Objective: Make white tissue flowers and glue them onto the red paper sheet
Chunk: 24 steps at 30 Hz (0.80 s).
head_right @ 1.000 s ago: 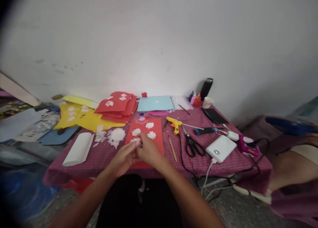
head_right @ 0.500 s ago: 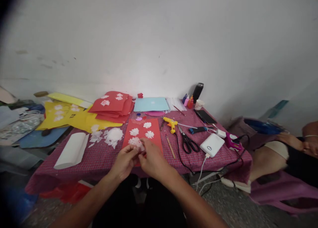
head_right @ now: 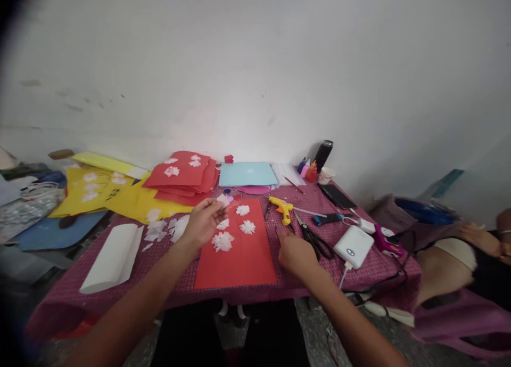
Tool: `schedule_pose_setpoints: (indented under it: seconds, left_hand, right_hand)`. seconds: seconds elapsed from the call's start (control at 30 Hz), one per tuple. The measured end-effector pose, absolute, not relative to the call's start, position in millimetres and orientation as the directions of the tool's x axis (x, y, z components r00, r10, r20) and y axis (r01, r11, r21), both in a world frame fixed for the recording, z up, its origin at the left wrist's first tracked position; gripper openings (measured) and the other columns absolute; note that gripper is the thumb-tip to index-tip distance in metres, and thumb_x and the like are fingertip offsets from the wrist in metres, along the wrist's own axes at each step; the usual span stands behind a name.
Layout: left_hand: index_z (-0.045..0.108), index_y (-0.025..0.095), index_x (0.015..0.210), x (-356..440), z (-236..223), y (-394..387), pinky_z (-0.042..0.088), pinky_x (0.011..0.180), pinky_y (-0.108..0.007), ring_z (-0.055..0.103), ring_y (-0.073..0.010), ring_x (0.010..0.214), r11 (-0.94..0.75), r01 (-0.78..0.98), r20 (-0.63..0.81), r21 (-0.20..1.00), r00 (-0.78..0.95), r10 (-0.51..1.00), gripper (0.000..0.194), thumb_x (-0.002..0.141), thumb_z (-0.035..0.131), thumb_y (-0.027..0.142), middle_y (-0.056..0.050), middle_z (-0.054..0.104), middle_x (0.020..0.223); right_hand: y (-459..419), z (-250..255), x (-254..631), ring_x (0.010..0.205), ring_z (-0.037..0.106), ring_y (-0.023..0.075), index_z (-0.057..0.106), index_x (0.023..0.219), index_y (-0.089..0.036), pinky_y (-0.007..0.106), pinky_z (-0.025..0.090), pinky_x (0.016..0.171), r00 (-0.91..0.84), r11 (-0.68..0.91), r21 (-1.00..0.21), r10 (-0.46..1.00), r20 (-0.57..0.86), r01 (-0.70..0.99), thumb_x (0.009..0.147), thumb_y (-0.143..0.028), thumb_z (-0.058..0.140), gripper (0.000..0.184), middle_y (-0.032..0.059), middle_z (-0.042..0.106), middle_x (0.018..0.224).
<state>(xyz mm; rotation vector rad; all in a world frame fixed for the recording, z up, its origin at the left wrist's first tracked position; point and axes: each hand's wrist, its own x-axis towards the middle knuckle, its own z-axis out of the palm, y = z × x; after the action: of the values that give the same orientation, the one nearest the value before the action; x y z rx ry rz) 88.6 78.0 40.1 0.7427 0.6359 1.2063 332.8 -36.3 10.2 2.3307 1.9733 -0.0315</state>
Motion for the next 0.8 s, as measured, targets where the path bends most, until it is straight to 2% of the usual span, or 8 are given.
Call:
schedule_pose_setpoints:
  seconds: [0.13,0.23,0.3,0.4,0.5,0.57,0.67,0.8]
  left_hand:
    - [0.055,0.017,0.080,107,30,101,0.054,0.065,-0.027,0.068,-0.0142,0.065,0.206,-0.553,-0.049,0.807,0.285,0.957,0.039,0.059,0.087,0.026,0.001,0.066,0.068]
    - [0.059,0.016,0.081,112,20,107,0.053,0.062,-0.025,0.066,-0.0132,0.064,0.245,-0.523,-0.083,0.816,0.313,0.946,0.038,0.058,0.087,0.026,0.001,0.066,0.068]
    - [0.061,0.015,0.081,112,17,107,0.052,0.062,-0.024,0.065,-0.0121,0.064,0.262,-0.515,-0.091,0.816,0.334,0.938,0.037,0.059,0.088,0.027,-0.001,0.066,0.070]
    - [0.063,0.013,0.078,110,16,104,0.051,0.062,-0.023,0.064,-0.0110,0.065,0.263,-0.516,-0.077,0.815,0.355,0.932,0.035,0.060,0.088,0.030,-0.001,0.066,0.071]
    - [0.063,0.013,0.074,109,17,102,0.050,0.061,-0.022,0.063,-0.0105,0.065,0.266,-0.521,-0.077,0.811,0.357,0.931,0.035,0.060,0.089,0.031,-0.001,0.065,0.070]
    - [0.062,0.014,0.073,109,15,102,0.051,0.061,-0.022,0.064,-0.0110,0.065,0.279,-0.524,-0.093,0.805,0.353,0.931,0.036,0.058,0.090,0.031,0.000,0.064,0.069]
    - [0.062,0.014,0.074,108,12,104,0.052,0.061,-0.023,0.065,-0.0120,0.066,0.295,-0.516,-0.113,0.804,0.355,0.928,0.036,0.059,0.091,0.031,0.000,0.064,0.071]
    - [0.065,0.014,0.078,107,9,105,0.054,0.061,-0.024,0.066,-0.0126,0.067,0.307,-0.521,-0.131,0.797,0.347,0.929,0.035,0.061,0.090,0.032,-0.002,0.067,0.075]
  right_hand:
    - [-35,2,334,0.091,0.073,0.0309,0.060,0.126,-0.012,0.034,0.048,0.071,0.150,-0.145,0.066,0.986,-0.071,0.987,0.085,-0.010,0.048,0.043,0.0202,0.073,0.105]
    - [-40,5,342,0.094,0.072,0.0299,0.060,0.132,-0.015,0.036,0.049,0.079,0.111,-0.111,-0.042,0.994,0.004,0.993,0.082,-0.010,0.050,0.051,0.0197,0.072,0.115]
    - [-41,12,347,0.098,0.071,0.0288,0.065,0.126,-0.016,0.038,0.050,0.085,0.092,-0.066,-0.202,0.988,0.123,0.977,0.083,-0.013,0.050,0.046,0.0178,0.072,0.119]
    - [-30,25,346,0.094,0.070,0.0260,0.074,0.103,-0.017,0.037,0.051,0.085,0.101,0.045,-0.506,0.961,0.257,0.862,0.085,-0.018,0.047,0.032,0.0123,0.075,0.104]
    - [-1,34,331,0.071,0.065,0.0211,0.074,0.099,-0.016,0.035,0.051,0.072,0.186,0.078,-0.764,0.950,0.252,0.641,0.082,-0.021,0.048,0.031,0.0058,0.072,0.079]
    - [24,36,314,0.065,0.061,0.0181,0.072,0.100,-0.015,0.032,0.049,0.067,0.231,0.125,-0.881,0.939,0.253,0.456,0.076,-0.019,0.050,0.033,0.0027,0.068,0.074]
    - [59,37,287,0.069,0.060,0.0168,0.066,0.107,-0.015,0.029,0.048,0.066,0.283,0.222,-0.922,0.906,0.315,0.317,0.070,-0.018,0.057,0.038,0.0011,0.066,0.080]
    - [81,32,269,0.064,0.056,0.0159,0.061,0.099,-0.020,0.028,0.047,0.062,0.378,0.354,-0.889,0.811,0.446,0.290,0.084,-0.028,0.056,0.018,-0.0016,0.060,0.075]
